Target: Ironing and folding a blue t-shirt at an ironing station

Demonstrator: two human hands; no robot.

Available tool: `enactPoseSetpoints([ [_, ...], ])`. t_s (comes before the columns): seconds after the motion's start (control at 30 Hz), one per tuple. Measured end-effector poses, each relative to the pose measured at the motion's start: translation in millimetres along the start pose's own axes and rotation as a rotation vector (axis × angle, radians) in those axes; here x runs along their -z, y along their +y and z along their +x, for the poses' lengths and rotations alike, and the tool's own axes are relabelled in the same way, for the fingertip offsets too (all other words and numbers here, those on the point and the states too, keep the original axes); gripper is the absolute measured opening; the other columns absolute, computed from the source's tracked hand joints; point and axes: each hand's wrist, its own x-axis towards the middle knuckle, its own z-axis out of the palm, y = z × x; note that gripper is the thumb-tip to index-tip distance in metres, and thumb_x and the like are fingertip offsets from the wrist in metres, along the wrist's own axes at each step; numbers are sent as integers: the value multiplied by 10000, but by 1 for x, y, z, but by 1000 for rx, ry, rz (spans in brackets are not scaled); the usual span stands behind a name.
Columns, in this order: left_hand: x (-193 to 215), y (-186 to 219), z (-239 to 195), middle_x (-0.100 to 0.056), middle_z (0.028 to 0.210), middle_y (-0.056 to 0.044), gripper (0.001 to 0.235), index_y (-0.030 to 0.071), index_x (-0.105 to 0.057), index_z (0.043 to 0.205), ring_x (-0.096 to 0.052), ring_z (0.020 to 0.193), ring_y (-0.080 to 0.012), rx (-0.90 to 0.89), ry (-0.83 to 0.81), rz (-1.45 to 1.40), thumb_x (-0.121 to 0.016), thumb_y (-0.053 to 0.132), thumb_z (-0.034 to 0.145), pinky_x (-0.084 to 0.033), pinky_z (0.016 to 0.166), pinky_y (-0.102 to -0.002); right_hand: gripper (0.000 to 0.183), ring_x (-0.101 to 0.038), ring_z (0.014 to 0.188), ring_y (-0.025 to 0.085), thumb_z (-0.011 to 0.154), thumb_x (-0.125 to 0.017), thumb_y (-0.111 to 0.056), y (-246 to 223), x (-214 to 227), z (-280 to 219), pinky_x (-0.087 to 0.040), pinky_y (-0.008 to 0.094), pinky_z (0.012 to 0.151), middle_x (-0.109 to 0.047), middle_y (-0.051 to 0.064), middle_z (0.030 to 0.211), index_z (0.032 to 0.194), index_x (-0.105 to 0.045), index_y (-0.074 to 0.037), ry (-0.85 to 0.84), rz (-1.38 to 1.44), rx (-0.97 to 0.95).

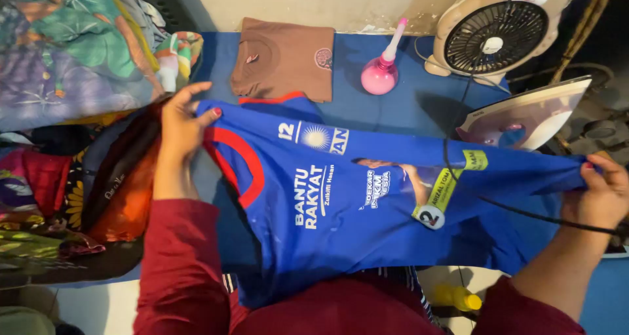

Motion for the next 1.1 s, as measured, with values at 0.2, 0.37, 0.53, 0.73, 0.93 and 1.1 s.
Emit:
enactPoseSetpoints([
  [0.2,23,-8,51,-415,720,130,545,222,-612,1358,-407,670,23,-43,108,37,-753,1,881,-377,694,-116,339,-630,969,-17,1025,-640,-90,-48,-10,0,-529,103,839,-640,-114,1181,1255,-697,-333,-4,-84,-46],
  [0.37,6,-12,27,-654,1183,-17,542,205,-635,1363,-590,946,-107,233,-140,95,-743,14,867,-551,865,-251,267,-530,741,-13,979,-707,-116,-57,-17,0,-414,121,648,-625,-112,978,1202,-733,-261,-210,-335,-109],
  [0.53,47,36,17,-594,1359,-120,607,197,-596,1398,-607,814,-81,207,-88,-77,-704,-22,841,-544,799,-238,242,-375,409,82,1062,-402,-82,-56,18,5,-138,227,241,-652,-7,1385,1055,-644,-77,-452,-337,-75],
  [0.73,67,50,27,-349,754,61,665,114,-644,1389,-380,670,-53,312,-490,139,-692,-154,782,-390,610,-172,423,-214,508,110,927,-677,-14,-105,-21,-23,-81,279,465,-285,-17,670,1316,-712,-176,-585,-623,-347],
  [0.93,44,80,132,-726,799,82,214,198,-694,808,-724,900,-18,-51,-147,598,-648,5,726,432,1016,-582,289,-732,953,323,1001,-660,-171,-46,-45,40,-521,395,728,-801,83,1074,1178,-828,-326,-351,-1223,5],
  [1.1,60,112,182,-684,996,-15,445,111,-679,1051,-634,869,-122,-469,22,237,-612,-169,712,-521,719,-287,184,-649,1034,381,1066,-718,115,-20,-56,50,-502,462,942,-647,206,1159,1215,-754,14,-89,-755,669],
])
